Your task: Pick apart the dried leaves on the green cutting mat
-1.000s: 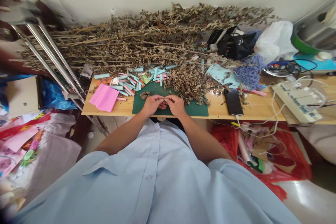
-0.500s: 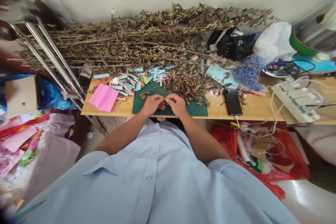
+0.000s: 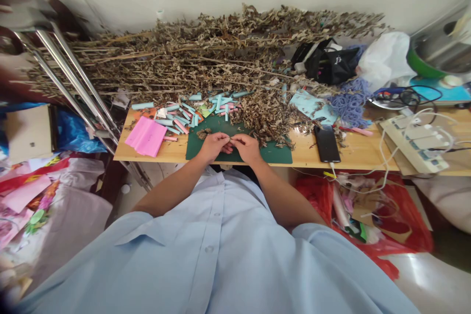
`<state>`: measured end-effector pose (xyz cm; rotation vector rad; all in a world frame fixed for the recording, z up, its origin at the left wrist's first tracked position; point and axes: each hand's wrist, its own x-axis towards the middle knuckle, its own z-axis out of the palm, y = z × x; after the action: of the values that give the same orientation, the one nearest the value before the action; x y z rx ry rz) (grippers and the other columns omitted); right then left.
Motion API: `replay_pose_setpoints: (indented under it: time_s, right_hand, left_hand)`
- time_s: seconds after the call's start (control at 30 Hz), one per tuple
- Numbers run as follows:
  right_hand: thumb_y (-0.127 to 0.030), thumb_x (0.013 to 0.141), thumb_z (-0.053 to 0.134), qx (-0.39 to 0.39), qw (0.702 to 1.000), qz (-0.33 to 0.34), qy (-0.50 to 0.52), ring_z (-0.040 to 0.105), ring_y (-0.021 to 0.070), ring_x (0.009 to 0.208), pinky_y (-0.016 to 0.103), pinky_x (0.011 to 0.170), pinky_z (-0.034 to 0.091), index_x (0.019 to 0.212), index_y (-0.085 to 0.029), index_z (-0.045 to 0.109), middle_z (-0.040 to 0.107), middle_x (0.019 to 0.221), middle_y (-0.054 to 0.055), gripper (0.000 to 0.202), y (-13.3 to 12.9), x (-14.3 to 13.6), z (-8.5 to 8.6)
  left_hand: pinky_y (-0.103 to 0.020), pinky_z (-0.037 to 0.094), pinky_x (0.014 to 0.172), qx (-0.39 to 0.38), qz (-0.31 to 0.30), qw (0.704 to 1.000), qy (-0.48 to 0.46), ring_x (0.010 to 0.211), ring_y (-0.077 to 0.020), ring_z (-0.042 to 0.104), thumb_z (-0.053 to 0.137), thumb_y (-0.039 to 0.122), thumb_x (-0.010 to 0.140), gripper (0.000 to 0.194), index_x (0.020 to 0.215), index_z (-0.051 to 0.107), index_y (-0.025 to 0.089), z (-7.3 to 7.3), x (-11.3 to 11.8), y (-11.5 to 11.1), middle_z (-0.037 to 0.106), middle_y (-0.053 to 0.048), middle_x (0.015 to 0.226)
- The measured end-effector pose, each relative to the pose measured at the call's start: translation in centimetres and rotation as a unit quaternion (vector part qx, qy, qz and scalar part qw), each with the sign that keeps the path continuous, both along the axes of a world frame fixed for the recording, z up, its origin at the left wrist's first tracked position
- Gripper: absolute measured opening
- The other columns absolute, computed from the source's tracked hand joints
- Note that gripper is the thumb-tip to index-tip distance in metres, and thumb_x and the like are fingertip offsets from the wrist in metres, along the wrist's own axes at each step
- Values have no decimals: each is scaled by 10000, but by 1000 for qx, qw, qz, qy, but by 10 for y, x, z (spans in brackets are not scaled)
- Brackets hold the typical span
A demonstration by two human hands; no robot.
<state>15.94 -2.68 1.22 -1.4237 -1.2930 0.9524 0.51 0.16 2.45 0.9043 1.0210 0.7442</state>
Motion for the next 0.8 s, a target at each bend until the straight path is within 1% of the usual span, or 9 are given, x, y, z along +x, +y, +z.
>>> replay_pose_setpoints:
  time_s: [0.07, 0.17, 0.2, 0.33, 0.53, 0.67, 0.73, 0.8]
  right_hand:
    - [-419, 749, 699, -1, 1000, 7, 13, 679, 198, 800, 358, 791, 565, 879, -221, 737, 744, 896, 44, 239, 0, 0, 1]
    - [-414, 732, 710, -6, 999, 7, 44, 679, 186, 757, 345, 734, 576, 990, -218, 724, 741, 888, 39, 324, 0, -1, 1]
    - [-408, 732, 710, -5, 999, 7, 39, 675, 183, 740, 339, 719, 574, 980, -213, 724, 740, 865, 38, 316, 0, -1, 0]
    - [-391, 776, 674, -4, 1000, 5, -16, 651, 176, 672, 323, 675, 553, 833, -202, 723, 718, 747, 30, 204, 1, -1, -2]
    - [-372, 797, 634, -13, 1000, 19, -8, 638, 167, 612, 295, 613, 530, 811, -201, 694, 686, 671, 12, 182, -1, 0, -1]
    - [-357, 786, 630, -5, 999, 26, -25, 641, 167, 607, 299, 613, 536, 796, -206, 688, 693, 677, 13, 162, -1, 0, -1]
    - [-351, 773, 638, -15, 1000, 27, -5, 658, 175, 615, 310, 622, 550, 794, -205, 683, 699, 682, 16, 154, -1, -1, -2]
    - [-351, 755, 653, -30, 999, 24, 19, 670, 183, 613, 315, 614, 557, 784, -204, 679, 697, 671, 17, 152, -1, -1, -1]
  left_hand:
    - [-261, 571, 546, -6, 13, 1000, -6, 549, -126, 654, 674, 313, 857, 216, 900, 614, 110, -1, 0, 0, 665, -32, 682]
    - [-264, 570, 540, -4, 25, 999, -21, 547, -133, 655, 664, 317, 863, 218, 909, 610, 111, -4, 1, 0, 664, -34, 669]
    - [-264, 572, 545, -1, 26, 999, -28, 552, -133, 657, 663, 317, 863, 218, 908, 611, 110, -6, 1, 0, 668, -39, 675]
    - [-268, 583, 569, 17, 19, 999, -41, 576, -132, 663, 681, 306, 845, 218, 899, 624, 103, -11, 0, 0, 679, -51, 706]
    - [-290, 597, 593, 46, 27, 999, -7, 591, -133, 668, 723, 277, 801, 280, 1005, 646, 101, -11, 0, -1, 681, -32, 722]
    - [-266, 586, 576, 51, 1, 999, 8, 578, -126, 658, 705, 219, 797, 176, 904, 641, 95, -8, 0, -1, 661, -19, 665]
    - [-253, 574, 557, 51, -7, 999, 11, 556, -121, 646, 686, 209, 806, 140, 871, 631, 98, -8, 0, -1, 642, -10, 628]
    - [-250, 569, 554, 51, -8, 999, 4, 553, -120, 644, 685, 214, 807, 144, 873, 630, 98, -7, 1, 0, 639, -12, 626]
